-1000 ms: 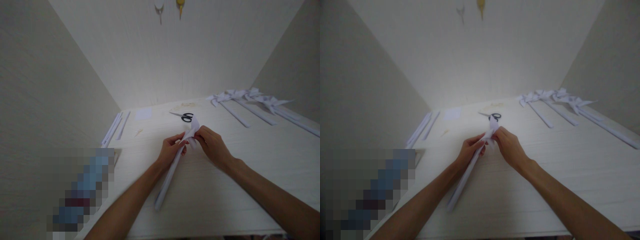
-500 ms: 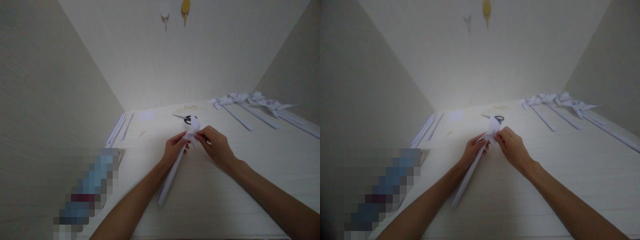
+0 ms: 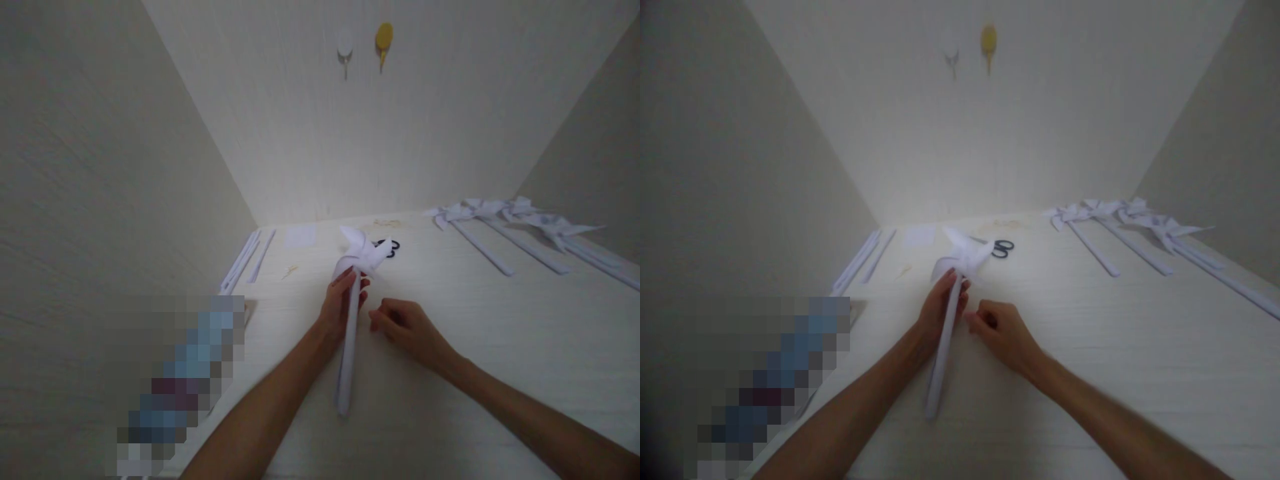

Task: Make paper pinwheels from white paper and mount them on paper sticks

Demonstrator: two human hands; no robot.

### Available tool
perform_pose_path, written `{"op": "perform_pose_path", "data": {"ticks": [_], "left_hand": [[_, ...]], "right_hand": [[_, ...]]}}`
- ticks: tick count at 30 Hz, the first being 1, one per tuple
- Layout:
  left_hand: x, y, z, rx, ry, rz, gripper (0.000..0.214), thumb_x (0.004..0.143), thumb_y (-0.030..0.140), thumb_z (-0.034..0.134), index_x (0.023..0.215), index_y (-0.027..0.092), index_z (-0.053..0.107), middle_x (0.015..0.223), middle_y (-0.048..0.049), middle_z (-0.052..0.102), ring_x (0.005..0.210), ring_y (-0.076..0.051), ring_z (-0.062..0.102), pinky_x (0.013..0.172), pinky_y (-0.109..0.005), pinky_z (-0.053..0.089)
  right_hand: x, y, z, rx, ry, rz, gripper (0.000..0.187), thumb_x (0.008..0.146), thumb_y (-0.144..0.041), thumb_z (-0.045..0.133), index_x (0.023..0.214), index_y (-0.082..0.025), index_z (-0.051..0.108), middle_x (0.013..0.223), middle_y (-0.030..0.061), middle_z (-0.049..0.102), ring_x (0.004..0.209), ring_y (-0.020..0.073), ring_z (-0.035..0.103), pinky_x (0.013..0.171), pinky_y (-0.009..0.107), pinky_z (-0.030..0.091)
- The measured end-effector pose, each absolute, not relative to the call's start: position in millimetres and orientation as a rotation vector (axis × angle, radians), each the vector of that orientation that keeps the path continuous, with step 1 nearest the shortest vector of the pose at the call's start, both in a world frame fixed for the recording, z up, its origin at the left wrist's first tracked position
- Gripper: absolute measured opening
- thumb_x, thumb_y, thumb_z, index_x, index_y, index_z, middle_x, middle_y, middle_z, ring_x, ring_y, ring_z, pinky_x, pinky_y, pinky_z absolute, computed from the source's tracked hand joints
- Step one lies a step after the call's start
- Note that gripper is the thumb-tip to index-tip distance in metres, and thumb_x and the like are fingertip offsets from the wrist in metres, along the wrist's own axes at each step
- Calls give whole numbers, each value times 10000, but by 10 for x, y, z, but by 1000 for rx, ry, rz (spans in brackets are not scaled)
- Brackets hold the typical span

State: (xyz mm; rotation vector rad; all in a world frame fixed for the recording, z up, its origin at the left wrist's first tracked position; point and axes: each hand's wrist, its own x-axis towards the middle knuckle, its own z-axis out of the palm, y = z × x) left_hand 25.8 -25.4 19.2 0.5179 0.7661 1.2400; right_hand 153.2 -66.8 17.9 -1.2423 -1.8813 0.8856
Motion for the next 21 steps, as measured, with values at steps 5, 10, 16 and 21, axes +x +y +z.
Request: {"op": "perform_pose_path", "data": {"ticks": [5, 10, 16, 21], "left_hand": [[242, -237, 216, 386, 679, 1309, 72, 638, 157, 621, 675, 157, 559, 635, 23, 580, 574, -50, 560, 524, -124, 448], [255, -189, 160, 433, 664, 1365, 81, 639, 163, 631, 703, 151, 582, 707, 1, 621, 617, -68, 585, 553, -142, 458], [283, -207, 150, 734, 778, 1328, 281, 625, 221, 646, 889, 137, 598, 850, -69, 650, 636, -114, 604, 549, -203, 453], [305, -263, 163, 914, 852, 1266, 466, 581, 247, 673, 1020, 143, 557, 830, -76, 649, 579, -124, 588, 529, -247, 451]], "right_hand": [[1393, -736, 80, -1228, -1845, 1109, 342, 683, -334, 529, 450, -184, 329, 430, -62, 324, 419, 61, 288, 398, 202, 226], [1381, -746, 75, -1218, -1856, 1132, 363, 645, -300, 568, 436, -185, 293, 422, -69, 291, 419, 56, 260, 394, 200, 207], [1418, -656, 20, -1212, -1748, 1165, 336, 661, -298, 546, 452, -190, 307, 427, -52, 372, 418, 64, 309, 402, 204, 243], [1440, -603, -8, -1220, -1655, 1148, 340, 654, -298, 548, 451, -195, 296, 408, -55, 378, 399, 64, 315, 388, 205, 242]]}}
